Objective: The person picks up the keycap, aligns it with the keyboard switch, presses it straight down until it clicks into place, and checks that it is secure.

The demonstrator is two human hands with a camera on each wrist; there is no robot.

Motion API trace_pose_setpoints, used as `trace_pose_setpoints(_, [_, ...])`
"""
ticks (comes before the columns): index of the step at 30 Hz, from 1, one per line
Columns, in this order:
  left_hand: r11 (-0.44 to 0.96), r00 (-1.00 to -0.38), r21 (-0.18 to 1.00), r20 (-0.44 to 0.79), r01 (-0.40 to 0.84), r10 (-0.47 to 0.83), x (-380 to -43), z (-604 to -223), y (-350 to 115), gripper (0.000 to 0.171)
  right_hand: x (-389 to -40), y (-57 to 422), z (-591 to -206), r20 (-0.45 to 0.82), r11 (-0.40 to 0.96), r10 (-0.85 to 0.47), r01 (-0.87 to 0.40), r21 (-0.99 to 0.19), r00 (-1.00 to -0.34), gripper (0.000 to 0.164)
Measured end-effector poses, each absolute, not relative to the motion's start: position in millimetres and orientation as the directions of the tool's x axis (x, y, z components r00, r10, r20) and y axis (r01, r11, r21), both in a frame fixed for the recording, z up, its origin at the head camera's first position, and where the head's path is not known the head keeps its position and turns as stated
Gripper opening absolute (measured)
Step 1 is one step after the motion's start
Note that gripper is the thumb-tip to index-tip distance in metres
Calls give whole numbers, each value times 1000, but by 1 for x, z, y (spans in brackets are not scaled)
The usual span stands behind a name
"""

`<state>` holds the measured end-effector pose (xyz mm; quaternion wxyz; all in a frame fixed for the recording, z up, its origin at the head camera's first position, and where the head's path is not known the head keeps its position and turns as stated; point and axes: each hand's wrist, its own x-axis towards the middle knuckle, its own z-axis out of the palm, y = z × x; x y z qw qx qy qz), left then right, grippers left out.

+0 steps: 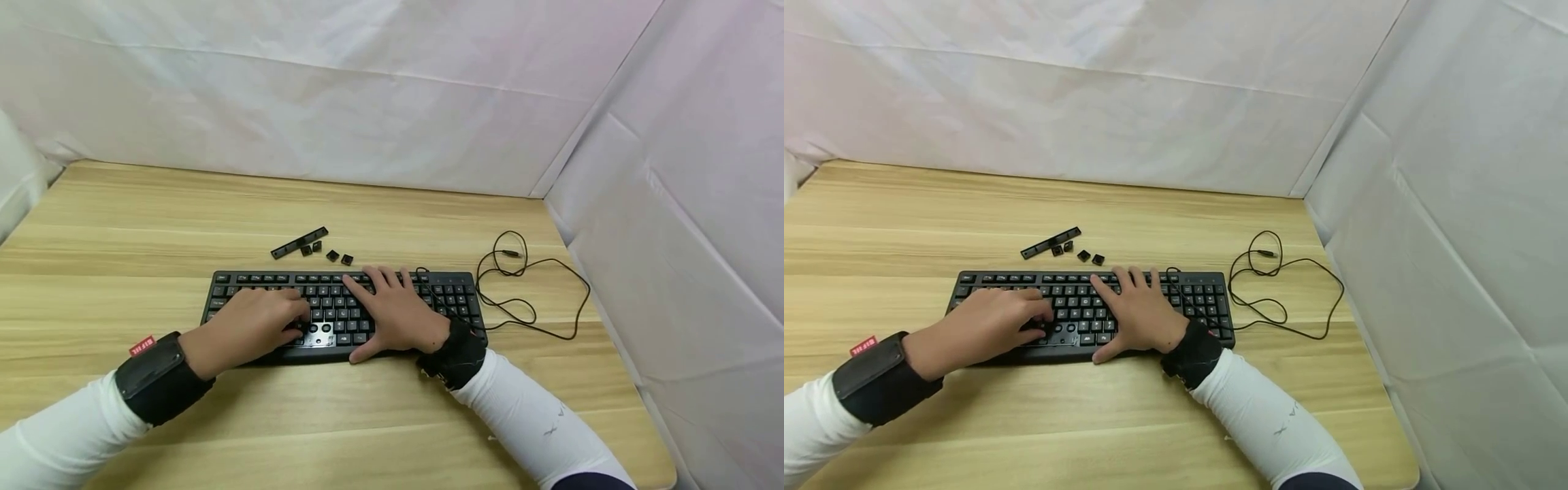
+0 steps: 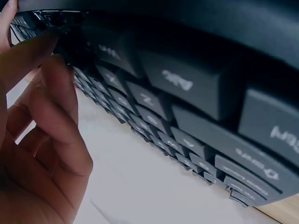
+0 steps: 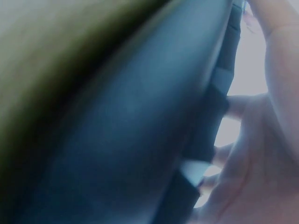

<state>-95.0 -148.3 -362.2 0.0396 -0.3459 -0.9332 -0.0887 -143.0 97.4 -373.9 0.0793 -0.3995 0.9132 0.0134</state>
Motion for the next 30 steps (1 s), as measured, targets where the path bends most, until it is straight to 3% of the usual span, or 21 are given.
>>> trace_pose_setpoints(10, [733, -745, 130, 137, 667, 653, -97, -362, -148, 9, -146, 97, -376, -147, 679, -729, -734, -26, -669, 126])
trace_pose_setpoints(22, [741, -771, 214, 140, 637, 622, -96, -363, -144, 8, -144, 100, -377, -151, 682, -727, -730, -46, -670, 126])
trace_pose_setpoints(30, [762, -786, 197, 110, 617, 608, -96, -363, -145, 6, -145, 97, -379, -127, 679, -732, -732, -52, -669, 126])
